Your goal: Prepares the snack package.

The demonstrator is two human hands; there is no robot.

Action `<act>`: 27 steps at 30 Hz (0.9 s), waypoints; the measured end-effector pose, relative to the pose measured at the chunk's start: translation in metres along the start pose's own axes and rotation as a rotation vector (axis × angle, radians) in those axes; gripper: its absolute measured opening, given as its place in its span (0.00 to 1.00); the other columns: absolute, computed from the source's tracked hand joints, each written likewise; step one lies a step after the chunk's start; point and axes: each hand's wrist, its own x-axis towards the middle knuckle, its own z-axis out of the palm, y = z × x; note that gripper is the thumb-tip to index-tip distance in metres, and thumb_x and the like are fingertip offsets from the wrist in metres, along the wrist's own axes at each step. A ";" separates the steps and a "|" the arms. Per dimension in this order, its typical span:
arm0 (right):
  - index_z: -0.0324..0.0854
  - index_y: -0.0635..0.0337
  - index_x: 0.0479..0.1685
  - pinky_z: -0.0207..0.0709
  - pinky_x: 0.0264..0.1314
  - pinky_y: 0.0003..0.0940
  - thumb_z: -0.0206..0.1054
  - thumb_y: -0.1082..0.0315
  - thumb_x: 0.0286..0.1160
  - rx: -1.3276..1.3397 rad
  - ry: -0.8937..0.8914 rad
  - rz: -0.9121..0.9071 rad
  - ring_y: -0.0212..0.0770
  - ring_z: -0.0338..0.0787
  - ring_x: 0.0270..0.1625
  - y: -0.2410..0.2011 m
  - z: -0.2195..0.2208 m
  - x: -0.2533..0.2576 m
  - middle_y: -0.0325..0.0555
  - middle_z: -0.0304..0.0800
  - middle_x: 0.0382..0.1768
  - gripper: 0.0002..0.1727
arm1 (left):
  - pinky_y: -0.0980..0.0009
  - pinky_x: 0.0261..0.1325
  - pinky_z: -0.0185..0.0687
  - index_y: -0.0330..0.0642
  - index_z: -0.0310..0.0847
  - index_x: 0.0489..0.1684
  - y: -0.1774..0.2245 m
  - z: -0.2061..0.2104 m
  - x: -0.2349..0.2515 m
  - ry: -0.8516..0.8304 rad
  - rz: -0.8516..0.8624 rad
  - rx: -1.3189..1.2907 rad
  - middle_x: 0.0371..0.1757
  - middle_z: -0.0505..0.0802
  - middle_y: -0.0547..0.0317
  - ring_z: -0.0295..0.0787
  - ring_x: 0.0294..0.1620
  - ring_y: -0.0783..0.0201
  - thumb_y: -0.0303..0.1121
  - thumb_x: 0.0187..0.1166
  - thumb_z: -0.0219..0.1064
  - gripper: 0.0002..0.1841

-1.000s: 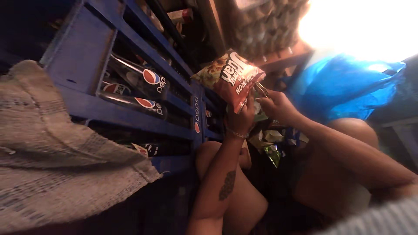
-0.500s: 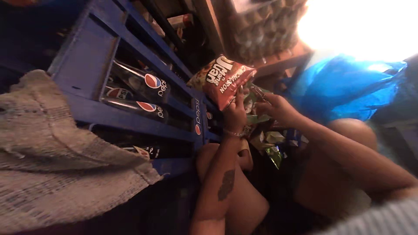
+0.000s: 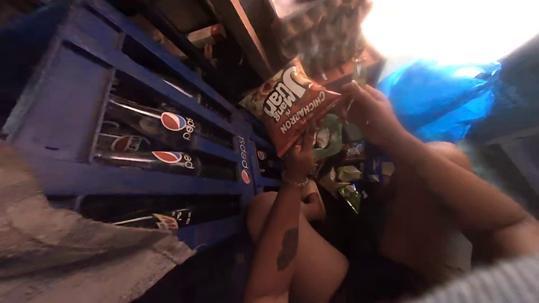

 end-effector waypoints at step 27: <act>0.81 0.57 0.52 0.87 0.55 0.29 0.69 0.80 0.72 -0.232 -0.086 -0.559 0.28 0.90 0.48 -0.014 -0.023 0.007 0.33 0.91 0.46 0.13 | 0.71 0.48 0.93 0.47 0.82 0.64 0.014 -0.017 0.019 -0.119 -0.737 -0.648 0.52 0.97 0.56 0.97 0.47 0.65 0.42 0.96 0.39 0.22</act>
